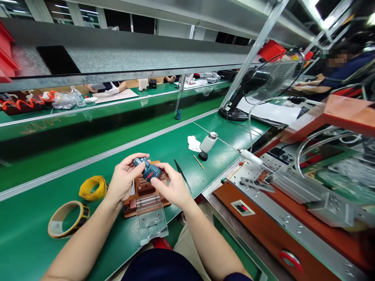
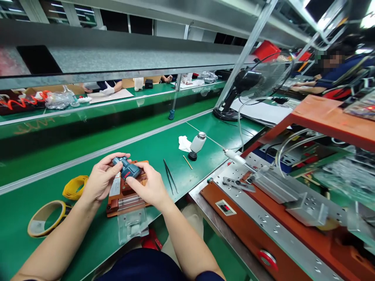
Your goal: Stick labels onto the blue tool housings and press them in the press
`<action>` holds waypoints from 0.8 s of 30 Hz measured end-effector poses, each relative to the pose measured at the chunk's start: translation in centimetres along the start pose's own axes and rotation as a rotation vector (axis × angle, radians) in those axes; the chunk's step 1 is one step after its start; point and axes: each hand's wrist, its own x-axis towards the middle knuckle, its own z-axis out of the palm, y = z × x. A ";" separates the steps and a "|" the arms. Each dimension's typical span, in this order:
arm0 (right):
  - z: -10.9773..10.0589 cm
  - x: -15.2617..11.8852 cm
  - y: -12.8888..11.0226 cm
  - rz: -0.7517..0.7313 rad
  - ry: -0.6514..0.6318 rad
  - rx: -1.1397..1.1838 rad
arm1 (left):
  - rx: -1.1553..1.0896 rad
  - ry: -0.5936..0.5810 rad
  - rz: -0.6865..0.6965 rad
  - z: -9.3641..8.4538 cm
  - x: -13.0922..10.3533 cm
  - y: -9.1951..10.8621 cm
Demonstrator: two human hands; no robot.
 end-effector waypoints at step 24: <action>4.3 -1.1 0.7 0.509 -0.043 0.464 | 0.552 0.221 0.115 0.8 0.4 -1.9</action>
